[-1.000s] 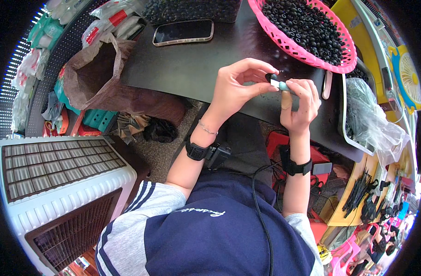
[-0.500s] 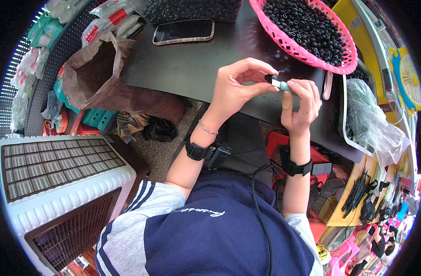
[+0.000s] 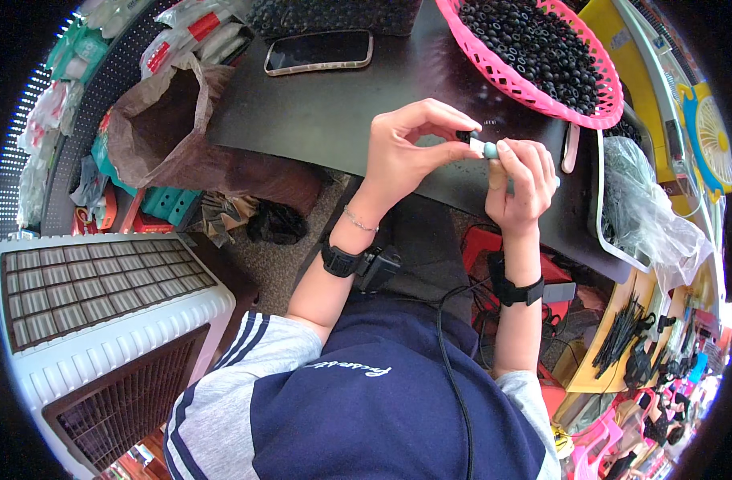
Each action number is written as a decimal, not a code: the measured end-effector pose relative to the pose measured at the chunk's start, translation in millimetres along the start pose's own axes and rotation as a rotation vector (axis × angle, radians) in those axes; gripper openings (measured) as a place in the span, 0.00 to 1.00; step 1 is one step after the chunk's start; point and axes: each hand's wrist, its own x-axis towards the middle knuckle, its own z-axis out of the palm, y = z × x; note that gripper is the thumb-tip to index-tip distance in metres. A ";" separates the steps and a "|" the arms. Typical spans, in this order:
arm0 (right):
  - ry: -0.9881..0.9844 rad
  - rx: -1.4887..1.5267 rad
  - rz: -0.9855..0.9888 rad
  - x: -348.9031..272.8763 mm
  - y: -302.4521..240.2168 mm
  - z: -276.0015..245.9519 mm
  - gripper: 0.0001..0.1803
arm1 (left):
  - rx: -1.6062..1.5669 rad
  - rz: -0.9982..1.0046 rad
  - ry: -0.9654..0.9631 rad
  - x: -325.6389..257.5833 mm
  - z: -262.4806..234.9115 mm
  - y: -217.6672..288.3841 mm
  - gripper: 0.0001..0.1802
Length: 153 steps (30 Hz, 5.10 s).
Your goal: Assembling small black plastic beads or components into a larger plastic piece.
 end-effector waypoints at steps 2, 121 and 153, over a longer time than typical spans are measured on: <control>-0.002 0.004 -0.012 0.2 0.6 0.0 0.18 | 0.013 0.012 0.005 -1.1 -0.6 0.7 0.14; 0.037 0.056 0.074 -0.2 2.2 0.3 0.17 | -0.070 -0.095 -0.018 4.2 3.6 4.9 0.15; 0.018 0.004 0.031 3.0 0.6 1.2 0.20 | 0.076 -0.015 -0.019 2.2 0.4 4.9 0.14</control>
